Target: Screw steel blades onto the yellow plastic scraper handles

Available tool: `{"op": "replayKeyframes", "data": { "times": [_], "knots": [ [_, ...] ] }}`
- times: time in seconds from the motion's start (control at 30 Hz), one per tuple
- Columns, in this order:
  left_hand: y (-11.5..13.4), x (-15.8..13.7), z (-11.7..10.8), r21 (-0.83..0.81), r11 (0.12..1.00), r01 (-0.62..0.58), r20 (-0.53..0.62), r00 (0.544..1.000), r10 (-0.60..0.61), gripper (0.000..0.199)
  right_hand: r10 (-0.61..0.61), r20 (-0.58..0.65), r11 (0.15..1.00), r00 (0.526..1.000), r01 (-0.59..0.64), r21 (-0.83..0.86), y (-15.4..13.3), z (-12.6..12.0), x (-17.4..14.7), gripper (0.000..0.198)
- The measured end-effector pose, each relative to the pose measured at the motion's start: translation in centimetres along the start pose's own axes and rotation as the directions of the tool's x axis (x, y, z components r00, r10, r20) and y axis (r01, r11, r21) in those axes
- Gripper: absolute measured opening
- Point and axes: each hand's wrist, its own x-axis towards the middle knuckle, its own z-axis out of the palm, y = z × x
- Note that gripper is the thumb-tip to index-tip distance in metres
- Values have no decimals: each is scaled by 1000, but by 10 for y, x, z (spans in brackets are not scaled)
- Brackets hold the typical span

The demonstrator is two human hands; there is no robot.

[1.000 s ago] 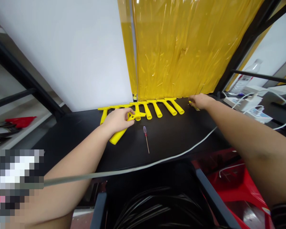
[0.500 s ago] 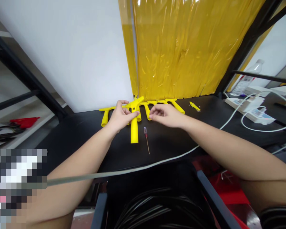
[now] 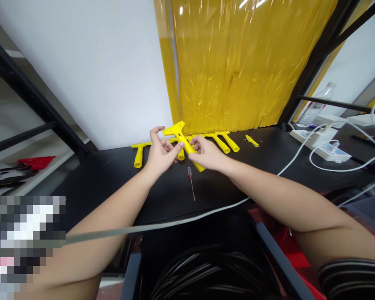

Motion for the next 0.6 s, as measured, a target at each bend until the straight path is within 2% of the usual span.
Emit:
{"op": "replayKeyframes", "data": {
  "times": [0.1,0.2,0.27,0.33,0.4,0.47,0.6],
  "knots": [
    [2,-2,-4,189,973,-129,105,988,110,69,63,-79,994,995,-70,-90,24,-45,14,25],
    [-1,-2,-8,331,921,-204,187,971,148,56,221,-241,951,945,-264,-164,57,-99,27,30],
    [-3,0,-10,366,909,-202,205,970,133,52,314,-330,873,890,-407,-268,80,-131,33,27],
    [-5,2,-12,390,901,-188,215,970,110,51,382,-342,744,858,-505,-436,99,-155,36,19],
    [-7,3,-14,410,894,-182,225,970,94,49,423,-365,622,830,-558,-549,115,-167,39,21],
    [-7,4,-16,423,888,-179,235,968,83,46,452,-390,548,803,-594,-589,126,-170,42,27],
    [-6,4,-18,438,880,-186,254,964,77,40,464,-417,504,782,-620,-602,138,-165,52,40]
  ]
}}
